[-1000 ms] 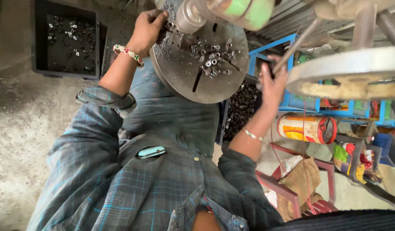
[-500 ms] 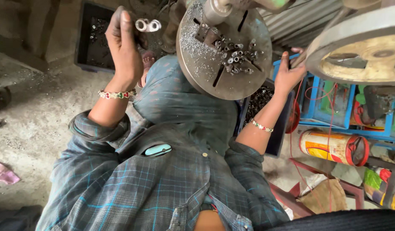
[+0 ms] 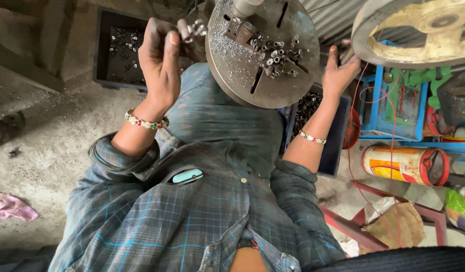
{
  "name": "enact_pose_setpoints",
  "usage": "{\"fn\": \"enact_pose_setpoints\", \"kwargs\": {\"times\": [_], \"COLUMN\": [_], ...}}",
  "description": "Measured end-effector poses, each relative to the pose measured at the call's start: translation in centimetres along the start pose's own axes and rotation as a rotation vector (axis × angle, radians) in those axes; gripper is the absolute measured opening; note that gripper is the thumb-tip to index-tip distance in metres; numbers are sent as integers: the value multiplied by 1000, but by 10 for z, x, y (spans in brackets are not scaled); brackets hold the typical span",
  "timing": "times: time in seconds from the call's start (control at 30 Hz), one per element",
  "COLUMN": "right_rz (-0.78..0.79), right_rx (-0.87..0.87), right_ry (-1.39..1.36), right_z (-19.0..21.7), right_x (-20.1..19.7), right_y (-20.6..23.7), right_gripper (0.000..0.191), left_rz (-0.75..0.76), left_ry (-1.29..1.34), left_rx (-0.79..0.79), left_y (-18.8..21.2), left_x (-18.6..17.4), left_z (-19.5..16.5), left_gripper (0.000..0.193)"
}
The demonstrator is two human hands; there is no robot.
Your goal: The person operates a grinding machine by hand, repeatedly inserting small metal rings into the grinding wheel and turning a handwheel to process them. The person collects the finished rings and places them into a nearby bin.
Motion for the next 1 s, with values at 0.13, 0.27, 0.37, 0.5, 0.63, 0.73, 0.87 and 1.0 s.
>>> {"fn": "enact_pose_setpoints", "kwargs": {"times": [0.13,0.27,0.37,0.5,0.63,0.73,0.87,1.0], "right_rz": [4,0,3,-4,0,-3,36,50], "right_rx": [112,51,88,75,84,-59,115,-27], "right_ry": [-53,1,4,26,-33,225,204,143], "right_z": [-5,-2,0,4,3,4,-2,-4], "right_x": [1,1,0,0,-2,-4,-3,-1], "right_y": [2,3,3,3,4,4,5,5], "right_gripper": [29,30,29,28,31,37,36,38], "left_rz": [85,89,102,134,131,190,609,1108], "left_ry": [7,6,92,183,293,127,-490,-1073], "left_rx": [78,132,119,98,63,2,-231,-512], "left_y": [5,8,11,13,8,5,16,47], "left_x": [10,19,21,25,29,20,-11,-52], "left_z": [-7,-9,-10,-15,-22,-20,19,99], "left_gripper": [24,21,21,21,20,18,17,33]}}
Point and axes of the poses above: each hand's wrist, its own y-axis away from the middle knuckle, its own x-axis out of the palm, z = x × y, the point moved 2 cm from there along -y, towards the middle knuckle, and after that the axes turned 8 degrees about z, right-handed, at the moved point
